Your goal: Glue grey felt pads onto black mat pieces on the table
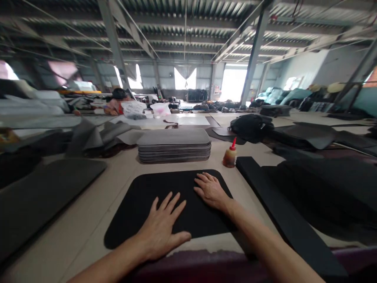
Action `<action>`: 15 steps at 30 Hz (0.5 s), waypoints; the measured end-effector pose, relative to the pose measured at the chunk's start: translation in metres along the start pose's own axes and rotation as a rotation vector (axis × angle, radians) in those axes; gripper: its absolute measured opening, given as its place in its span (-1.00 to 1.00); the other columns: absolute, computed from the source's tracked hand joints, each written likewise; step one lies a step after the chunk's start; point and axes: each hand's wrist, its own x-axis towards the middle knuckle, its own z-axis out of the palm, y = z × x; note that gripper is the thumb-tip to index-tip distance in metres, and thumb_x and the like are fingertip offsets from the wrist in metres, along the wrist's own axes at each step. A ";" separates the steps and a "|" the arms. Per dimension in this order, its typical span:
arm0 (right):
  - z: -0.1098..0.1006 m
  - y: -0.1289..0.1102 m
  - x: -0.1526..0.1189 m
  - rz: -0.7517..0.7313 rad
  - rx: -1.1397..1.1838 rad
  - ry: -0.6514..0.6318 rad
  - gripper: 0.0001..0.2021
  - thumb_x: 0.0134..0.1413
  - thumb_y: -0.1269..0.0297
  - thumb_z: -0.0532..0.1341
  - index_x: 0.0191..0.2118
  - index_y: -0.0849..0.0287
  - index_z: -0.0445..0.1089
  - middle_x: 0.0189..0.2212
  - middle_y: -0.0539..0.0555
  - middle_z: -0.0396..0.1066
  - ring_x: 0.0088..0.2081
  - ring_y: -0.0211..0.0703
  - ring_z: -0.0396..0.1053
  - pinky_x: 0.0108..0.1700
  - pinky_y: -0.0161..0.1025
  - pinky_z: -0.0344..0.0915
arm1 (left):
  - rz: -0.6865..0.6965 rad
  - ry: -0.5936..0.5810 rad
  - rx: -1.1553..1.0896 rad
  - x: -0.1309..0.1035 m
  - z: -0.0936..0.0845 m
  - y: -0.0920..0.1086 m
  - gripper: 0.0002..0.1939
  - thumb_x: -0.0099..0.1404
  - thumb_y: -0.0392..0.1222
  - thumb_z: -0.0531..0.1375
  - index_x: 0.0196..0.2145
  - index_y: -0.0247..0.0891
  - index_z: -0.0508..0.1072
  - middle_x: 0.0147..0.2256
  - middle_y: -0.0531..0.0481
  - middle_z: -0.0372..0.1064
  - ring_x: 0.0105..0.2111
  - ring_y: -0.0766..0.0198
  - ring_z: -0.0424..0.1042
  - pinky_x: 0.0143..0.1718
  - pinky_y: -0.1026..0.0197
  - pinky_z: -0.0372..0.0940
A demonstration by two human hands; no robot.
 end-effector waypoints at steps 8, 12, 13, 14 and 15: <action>-0.047 0.115 0.008 0.686 0.101 0.581 -0.38 0.10 0.10 0.12 0.21 0.39 0.17 0.08 0.40 0.32 0.05 0.15 0.38 0.06 0.00 0.37 | 0.054 0.011 -0.010 0.010 -0.004 -0.008 -0.10 0.24 0.50 -0.01 0.38 -0.01 0.06 0.43 -0.16 -0.20 0.43 -0.19 -0.27 0.32 -0.52 -0.36; -0.049 0.146 0.016 0.801 0.158 0.625 -0.28 -0.08 0.12 0.26 0.21 0.35 0.15 0.06 0.35 0.35 -0.02 0.07 0.42 -0.07 -0.13 0.43 | 0.041 0.017 -0.028 0.010 -0.005 -0.008 -0.11 0.24 0.48 0.03 0.37 0.00 0.08 0.43 -0.14 -0.19 0.43 -0.19 -0.25 0.32 -0.51 -0.36; -0.047 0.149 0.021 0.797 0.174 0.617 -0.27 -0.10 0.12 0.28 0.20 0.32 0.16 0.05 0.32 0.37 -0.04 0.05 0.43 -0.09 -0.15 0.43 | 0.038 0.017 -0.028 0.009 -0.005 -0.008 -0.12 0.24 0.47 0.04 0.37 0.00 0.08 0.43 -0.13 -0.19 0.43 -0.18 -0.25 0.33 -0.50 -0.37; -0.044 0.150 0.025 0.783 0.188 0.605 -0.28 -0.11 0.11 0.30 0.18 0.30 0.17 0.02 0.29 0.40 -0.07 0.03 0.45 -0.10 -0.17 0.43 | 0.034 0.015 -0.029 0.009 -0.004 -0.007 -0.13 0.23 0.46 0.05 0.37 0.01 0.08 0.43 -0.12 -0.19 0.43 -0.17 -0.25 0.33 -0.49 -0.38; -0.042 0.150 0.031 0.760 0.202 0.590 -0.30 -0.13 0.10 0.32 0.15 0.28 0.20 -0.03 0.26 0.43 -0.10 0.02 0.46 -0.11 -0.18 0.44 | 0.029 0.012 -0.030 0.009 -0.004 -0.007 -0.13 0.23 0.46 0.06 0.37 0.03 0.09 0.43 -0.11 -0.19 0.43 -0.17 -0.24 0.33 -0.49 -0.39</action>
